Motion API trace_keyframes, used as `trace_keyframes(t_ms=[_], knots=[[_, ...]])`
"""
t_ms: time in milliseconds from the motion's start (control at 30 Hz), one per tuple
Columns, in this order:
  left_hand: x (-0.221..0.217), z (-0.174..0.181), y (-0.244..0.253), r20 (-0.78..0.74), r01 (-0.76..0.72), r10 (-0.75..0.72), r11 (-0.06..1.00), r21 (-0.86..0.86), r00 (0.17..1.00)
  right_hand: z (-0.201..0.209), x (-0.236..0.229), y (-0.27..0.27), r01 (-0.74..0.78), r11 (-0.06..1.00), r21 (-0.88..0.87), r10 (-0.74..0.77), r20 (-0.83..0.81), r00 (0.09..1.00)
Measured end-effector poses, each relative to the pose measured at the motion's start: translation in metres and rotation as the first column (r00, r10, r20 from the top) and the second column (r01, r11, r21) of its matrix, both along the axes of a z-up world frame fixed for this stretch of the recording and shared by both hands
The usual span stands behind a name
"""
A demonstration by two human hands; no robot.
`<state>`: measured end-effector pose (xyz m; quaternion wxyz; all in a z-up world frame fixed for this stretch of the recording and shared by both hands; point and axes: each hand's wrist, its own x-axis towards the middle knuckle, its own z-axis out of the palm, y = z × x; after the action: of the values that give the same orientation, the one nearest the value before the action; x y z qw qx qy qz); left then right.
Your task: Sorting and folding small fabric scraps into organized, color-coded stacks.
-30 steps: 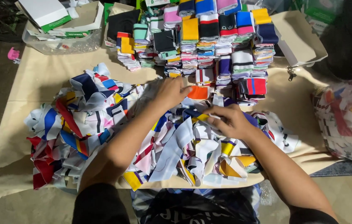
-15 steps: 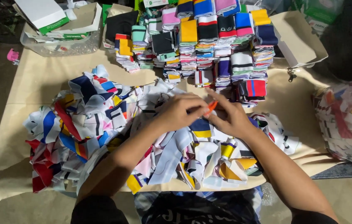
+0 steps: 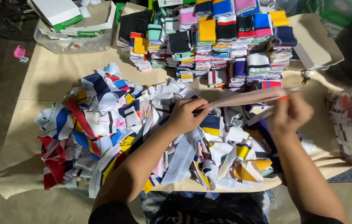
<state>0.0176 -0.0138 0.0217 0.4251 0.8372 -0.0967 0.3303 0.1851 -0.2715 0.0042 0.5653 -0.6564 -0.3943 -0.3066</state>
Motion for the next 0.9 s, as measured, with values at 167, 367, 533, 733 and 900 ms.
trace_keyframes(t_ms=[167, 367, 533, 733, 900], knots=[[-0.003, -0.007, 0.013, -0.141, 0.031, -0.036, 0.999, -0.039, 0.989, 0.046, 0.006, -0.047, 0.072, 0.995, 0.067, -0.048, -0.308, 0.950], [-0.001, -0.010, 0.017, -0.171, 0.104, -0.114, 0.992, -0.072, 0.979, 0.045, -0.027, -0.060, 0.076, 0.997, -0.013, -0.076, -0.373, 0.925], [-0.002, 0.001, 0.014, -0.097, 0.092, -0.089, 0.995, 0.031, 0.991, 0.005, 0.008, -0.100, 0.269, 0.949, 0.163, -0.176, -0.430, 0.885], [0.001, -0.009, 0.013, -0.051, 0.088, -0.082, 0.990, 0.111, 0.995, 0.018, 0.004, -0.114, 0.057, 0.950, -0.307, -0.184, -0.403, 0.896], [-0.001, -0.008, 0.011, -0.004, 0.035, -0.034, 0.996, 0.085, 0.999, 0.080, -0.037, -0.062, -0.240, 0.695, -0.678, -0.148, -0.461, 0.875]])
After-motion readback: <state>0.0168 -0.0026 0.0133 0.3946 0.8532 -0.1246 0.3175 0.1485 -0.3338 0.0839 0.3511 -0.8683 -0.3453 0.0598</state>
